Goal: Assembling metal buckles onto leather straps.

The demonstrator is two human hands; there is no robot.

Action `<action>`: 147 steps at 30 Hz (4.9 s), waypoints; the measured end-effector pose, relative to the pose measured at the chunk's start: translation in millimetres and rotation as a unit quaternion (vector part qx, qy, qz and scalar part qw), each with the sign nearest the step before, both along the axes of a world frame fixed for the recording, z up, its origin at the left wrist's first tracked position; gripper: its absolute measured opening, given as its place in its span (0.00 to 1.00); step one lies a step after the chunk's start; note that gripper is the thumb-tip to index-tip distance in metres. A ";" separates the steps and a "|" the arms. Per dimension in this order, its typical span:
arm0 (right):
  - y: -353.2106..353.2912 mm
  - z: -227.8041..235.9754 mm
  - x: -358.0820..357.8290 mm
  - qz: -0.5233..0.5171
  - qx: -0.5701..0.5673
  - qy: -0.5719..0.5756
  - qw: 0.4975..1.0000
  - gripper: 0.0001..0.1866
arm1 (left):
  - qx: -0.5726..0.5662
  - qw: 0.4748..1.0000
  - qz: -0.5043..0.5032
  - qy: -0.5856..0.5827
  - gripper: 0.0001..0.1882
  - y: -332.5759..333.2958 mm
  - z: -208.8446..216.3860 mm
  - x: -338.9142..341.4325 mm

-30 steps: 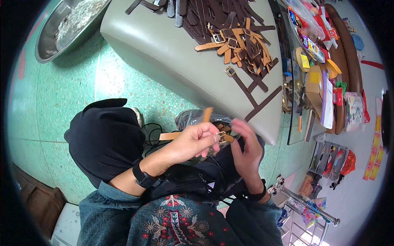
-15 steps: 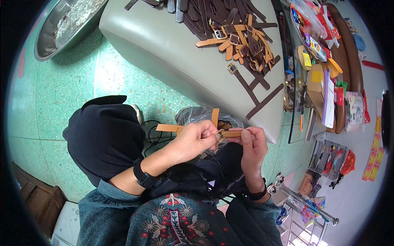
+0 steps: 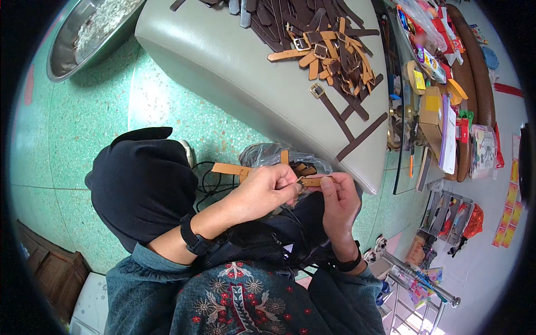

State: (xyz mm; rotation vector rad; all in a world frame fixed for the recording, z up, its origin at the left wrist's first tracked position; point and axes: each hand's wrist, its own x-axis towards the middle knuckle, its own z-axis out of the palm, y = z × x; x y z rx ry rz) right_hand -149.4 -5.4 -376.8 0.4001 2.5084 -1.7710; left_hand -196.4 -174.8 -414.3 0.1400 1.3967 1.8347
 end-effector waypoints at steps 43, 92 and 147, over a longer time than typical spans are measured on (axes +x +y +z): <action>8.7 1.6 -7.1 0.193 -0.021 -0.078 0.978 0.07 | -0.059 0.977 -0.085 0.185 0.08 -11.5 -3.0 -3.9; -23.8 10.9 -26.3 -0.008 -0.159 -0.200 0.967 0.06 | -0.073 0.955 0.234 0.165 0.07 6.4 -6.2 18.5; -14.8 22.1 -15.7 0.127 -0.050 -0.317 0.938 0.07 | -0.013 0.998 0.047 -0.048 0.03 -6.3 -11.7 8.6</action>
